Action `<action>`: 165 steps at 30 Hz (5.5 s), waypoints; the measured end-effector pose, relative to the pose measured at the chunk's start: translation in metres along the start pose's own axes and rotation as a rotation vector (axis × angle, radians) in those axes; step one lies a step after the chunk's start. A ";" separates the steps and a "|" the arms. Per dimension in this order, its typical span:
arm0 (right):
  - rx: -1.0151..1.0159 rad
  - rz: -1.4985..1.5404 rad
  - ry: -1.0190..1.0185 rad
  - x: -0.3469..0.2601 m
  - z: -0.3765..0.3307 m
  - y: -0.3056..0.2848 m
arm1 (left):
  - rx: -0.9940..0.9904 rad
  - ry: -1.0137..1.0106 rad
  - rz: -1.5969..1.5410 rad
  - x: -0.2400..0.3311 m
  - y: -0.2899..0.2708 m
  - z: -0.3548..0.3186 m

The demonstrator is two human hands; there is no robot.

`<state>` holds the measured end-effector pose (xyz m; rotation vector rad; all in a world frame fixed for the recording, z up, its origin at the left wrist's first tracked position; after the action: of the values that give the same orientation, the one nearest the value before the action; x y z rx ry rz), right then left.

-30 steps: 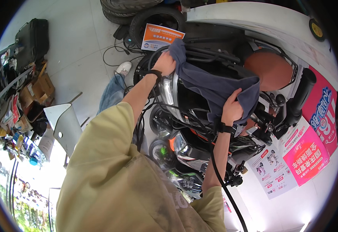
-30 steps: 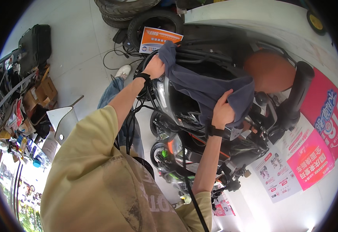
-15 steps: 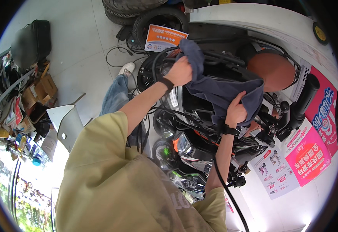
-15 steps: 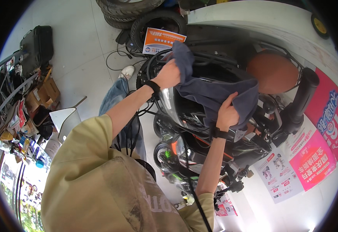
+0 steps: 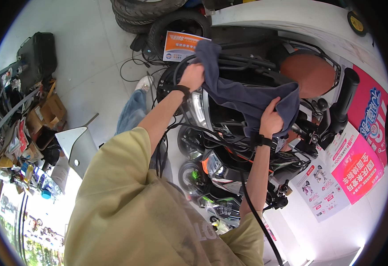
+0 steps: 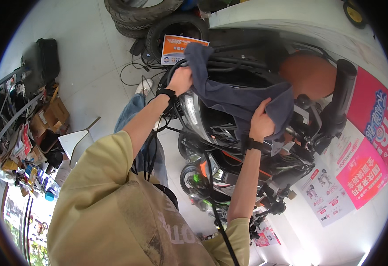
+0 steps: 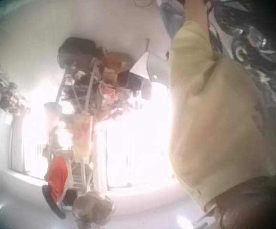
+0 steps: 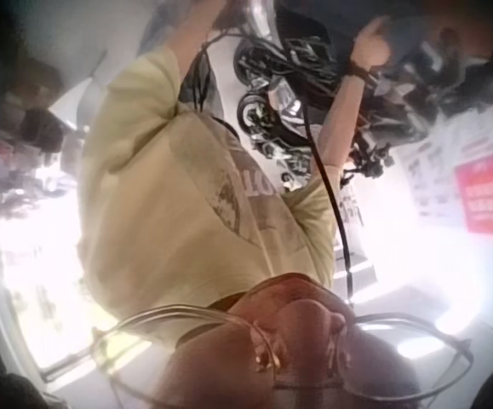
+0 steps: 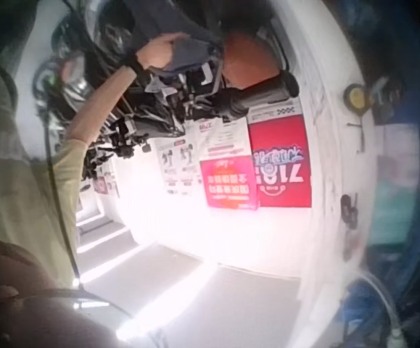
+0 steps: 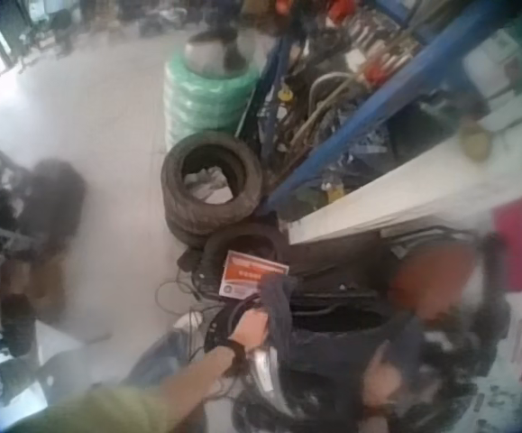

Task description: The person wipes the front fairing, handlebars, and dashboard area of a black and orange electric scooter using a dark cloth. The person moves around the scooter to clean different sections, including the front panel and the area below the handlebars.

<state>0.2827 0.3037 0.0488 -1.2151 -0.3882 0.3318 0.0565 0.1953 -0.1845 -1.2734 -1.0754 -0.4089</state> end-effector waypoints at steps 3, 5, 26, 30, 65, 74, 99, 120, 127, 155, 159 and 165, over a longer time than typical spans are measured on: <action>0.139 0.163 -0.081 -0.002 -0.003 -0.009 | 0.000 -0.100 0.067 -0.047 0.000 -0.014; 0.177 0.195 -0.120 0.000 -0.012 -0.001 | 0.061 -0.113 0.122 -0.052 0.001 -0.023; 0.233 1.042 0.755 0.012 -0.450 -0.092 | -0.504 0.236 0.071 0.015 -0.026 -0.282; 0.631 1.357 0.999 0.031 -0.556 -0.146 | -0.398 -0.177 -0.597 0.031 -0.077 -0.293; -0.285 1.918 0.878 -0.156 -0.351 -0.097 | -0.430 -0.147 -0.176 0.083 -0.324 -0.232; -0.296 1.812 0.980 -0.145 -0.338 -0.018 | -0.730 -0.040 -0.168 0.016 -0.192 -0.167; -0.083 2.319 1.680 -0.096 -0.471 0.016 | -0.764 -0.159 -0.124 0.030 -0.123 -0.188; -0.356 1.526 0.684 -0.027 -0.505 -0.023 | -0.637 0.364 0.591 0.055 -0.142 -0.341; -0.179 1.501 0.768 -0.022 -0.530 -0.060 | -0.714 0.368 0.517 0.107 -0.153 -0.330; 0.850 1.627 1.082 0.214 -0.722 -0.253 | -0.855 0.173 -0.088 0.325 0.005 -0.446; 0.890 1.412 1.267 0.260 -0.795 -0.256 | -0.832 0.132 -0.147 0.347 0.063 -0.471; 1.069 1.388 1.328 0.299 -0.838 -0.244 | -0.819 0.225 -0.133 0.386 0.118 -0.485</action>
<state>0.9422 -0.3408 0.0636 -0.2264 1.6775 0.6660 0.5368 -0.0934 0.1056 -1.8109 -0.8162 -1.1460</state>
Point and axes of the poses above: each hand's wrist, its own z-axis towards the middle knuckle, its own y-axis out of the palm, x = y × z, the point moved 9 cm from there along z, towards the middle knuckle, and after that the axes turned 14 degrees about z, right-handed, at the moved point
